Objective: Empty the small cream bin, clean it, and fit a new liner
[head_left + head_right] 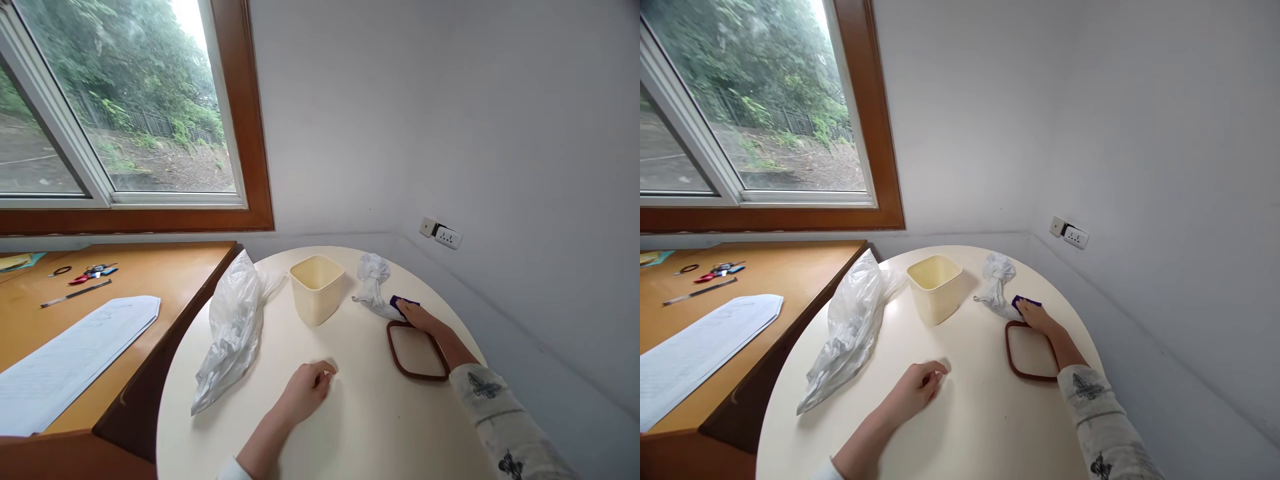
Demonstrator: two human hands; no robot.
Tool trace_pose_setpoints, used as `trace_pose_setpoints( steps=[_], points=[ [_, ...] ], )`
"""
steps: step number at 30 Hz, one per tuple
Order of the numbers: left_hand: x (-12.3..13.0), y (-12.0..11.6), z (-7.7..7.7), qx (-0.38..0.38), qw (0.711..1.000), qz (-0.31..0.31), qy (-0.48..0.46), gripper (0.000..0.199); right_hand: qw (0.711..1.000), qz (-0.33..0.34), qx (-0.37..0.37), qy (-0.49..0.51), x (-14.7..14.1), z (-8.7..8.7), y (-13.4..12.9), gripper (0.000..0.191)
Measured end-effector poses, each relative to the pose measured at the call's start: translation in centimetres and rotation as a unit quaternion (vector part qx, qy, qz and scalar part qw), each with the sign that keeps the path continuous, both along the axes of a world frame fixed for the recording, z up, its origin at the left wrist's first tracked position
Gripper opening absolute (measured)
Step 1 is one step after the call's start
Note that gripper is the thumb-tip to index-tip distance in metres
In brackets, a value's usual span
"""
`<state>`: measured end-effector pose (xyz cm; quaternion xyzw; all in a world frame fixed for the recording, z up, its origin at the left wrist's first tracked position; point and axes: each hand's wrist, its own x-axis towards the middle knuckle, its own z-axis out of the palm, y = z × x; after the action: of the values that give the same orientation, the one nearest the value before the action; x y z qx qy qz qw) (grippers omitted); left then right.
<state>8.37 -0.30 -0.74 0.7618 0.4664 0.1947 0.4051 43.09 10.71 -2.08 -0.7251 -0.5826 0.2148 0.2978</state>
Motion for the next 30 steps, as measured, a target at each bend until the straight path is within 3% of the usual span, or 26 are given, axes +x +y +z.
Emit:
trace_pose_setpoints(
  steps=[3, 6, 8, 10, 13, 18, 21, 24, 26, 30],
  points=[
    [0.0, -0.1, -0.1, 0.001, 1.000, 0.002, -0.018, 0.029, 0.997, -0.014, 0.063, -0.030, -1.5, 1.6, -0.6, 0.045],
    [0.0, -0.1, -0.3, 0.023, 0.998, 0.043, -0.040, 0.026, 0.986, -0.002, 0.157, -0.046, -5.2, 2.6, -2.4, 0.048],
    [0.0, -0.1, -0.6, 0.052, 0.992, 0.102, -0.058, 0.027, 0.954, 0.049, 0.289, -0.068, -8.5, 2.6, -4.1, 0.041],
    [-0.2, 0.0, -0.7, 0.087, 0.979, 0.168, -0.075, 0.031, 0.929, 0.134, 0.336, -0.086, -12.0, 1.8, -6.1, 0.033],
    [-1.1, 0.5, -0.5, 0.149, 0.951, 0.263, -0.069, 0.034, 0.911, 0.273, 0.289, -0.108, -16.2, 0.0, -8.4, 0.031],
    [-4.7, 2.5, 1.2, 0.306, 0.874, 0.372, 0.067, 0.026, 0.921, 0.331, 0.141, -0.150, -18.3, -2.1, -9.4, 0.041],
    [-7.2, 4.0, 1.4, 0.308, 0.818, 0.428, 0.230, 0.065, 0.922, 0.338, 0.110, -0.154, -18.0, -2.1, -9.3, 0.042],
    [-9.0, 4.9, 0.4, 0.186, 0.816, 0.441, 0.326, 0.080, 0.925, 0.335, 0.106, -0.146, -17.8, -1.9, -9.3, 0.043],
    [-9.5, 4.9, -0.3, 0.135, 0.827, 0.411, 0.359, 0.067, 0.927, 0.332, 0.109, -0.138, -17.8, -1.8, -9.3, 0.042],
    [-8.7, 3.7, -0.7, 0.145, 0.850, 0.339, 0.376, 0.044, 0.934, 0.325, 0.109, -0.103, -18.5, -1.8, -9.5, 0.043]
  ],
)
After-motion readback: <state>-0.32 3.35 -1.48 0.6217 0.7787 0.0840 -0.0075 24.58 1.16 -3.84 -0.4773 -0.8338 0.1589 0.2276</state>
